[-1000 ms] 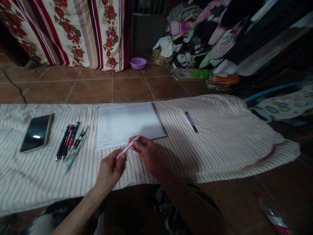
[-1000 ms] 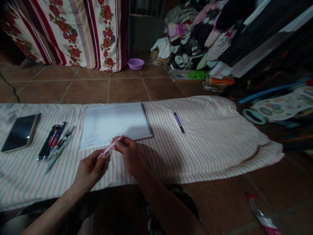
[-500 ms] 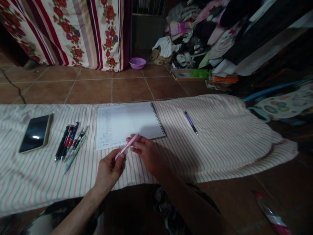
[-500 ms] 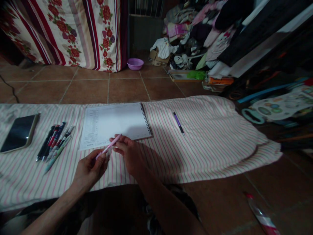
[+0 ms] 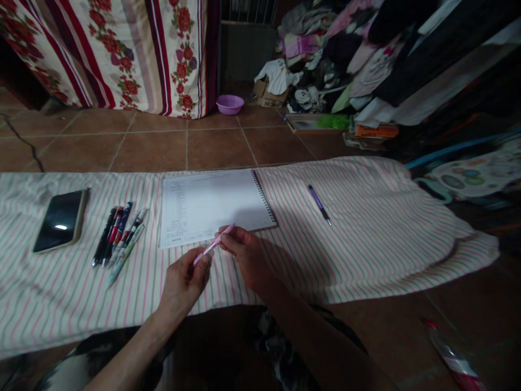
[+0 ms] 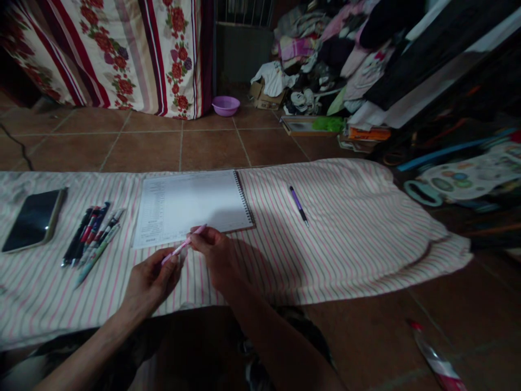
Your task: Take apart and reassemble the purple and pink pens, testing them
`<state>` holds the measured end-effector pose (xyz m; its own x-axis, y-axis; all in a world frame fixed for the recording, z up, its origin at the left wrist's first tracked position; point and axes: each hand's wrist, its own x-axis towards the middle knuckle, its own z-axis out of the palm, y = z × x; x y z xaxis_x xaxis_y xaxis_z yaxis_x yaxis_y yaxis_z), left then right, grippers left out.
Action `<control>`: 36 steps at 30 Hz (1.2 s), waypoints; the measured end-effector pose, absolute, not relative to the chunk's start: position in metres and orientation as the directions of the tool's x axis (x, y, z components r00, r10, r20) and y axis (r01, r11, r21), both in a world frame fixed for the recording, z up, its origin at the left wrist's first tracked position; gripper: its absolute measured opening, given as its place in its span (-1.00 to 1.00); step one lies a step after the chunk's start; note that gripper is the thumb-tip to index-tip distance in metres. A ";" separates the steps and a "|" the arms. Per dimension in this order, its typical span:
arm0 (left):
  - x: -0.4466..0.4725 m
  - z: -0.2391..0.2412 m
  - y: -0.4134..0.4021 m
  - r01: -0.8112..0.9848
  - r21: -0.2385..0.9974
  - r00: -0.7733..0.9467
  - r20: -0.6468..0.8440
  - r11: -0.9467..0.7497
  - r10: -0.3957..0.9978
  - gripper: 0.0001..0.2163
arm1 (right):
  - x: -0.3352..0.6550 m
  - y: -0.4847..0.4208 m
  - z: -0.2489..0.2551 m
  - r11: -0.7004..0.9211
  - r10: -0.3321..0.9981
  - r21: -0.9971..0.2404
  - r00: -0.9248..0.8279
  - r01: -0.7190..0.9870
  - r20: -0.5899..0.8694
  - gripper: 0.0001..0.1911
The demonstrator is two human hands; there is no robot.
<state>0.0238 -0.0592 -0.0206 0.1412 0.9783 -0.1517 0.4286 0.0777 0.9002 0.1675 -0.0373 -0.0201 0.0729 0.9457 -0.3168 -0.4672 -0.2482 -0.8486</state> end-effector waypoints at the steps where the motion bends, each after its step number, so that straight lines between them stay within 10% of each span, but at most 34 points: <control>1: 0.024 -0.021 -0.059 0.415 0.905 0.143 -0.163 0.091 0.976 -0.68 | 0.168 -0.037 -0.018 -0.264 0.943 -0.821 0.043 -0.506 -0.330 -0.77; 36: 0.028 -0.020 -0.059 0.363 0.920 0.036 -0.174 0.149 0.984 -0.73 | 0.168 -0.035 -0.023 -0.227 0.936 -0.861 0.144 -0.455 -0.323 -0.80</control>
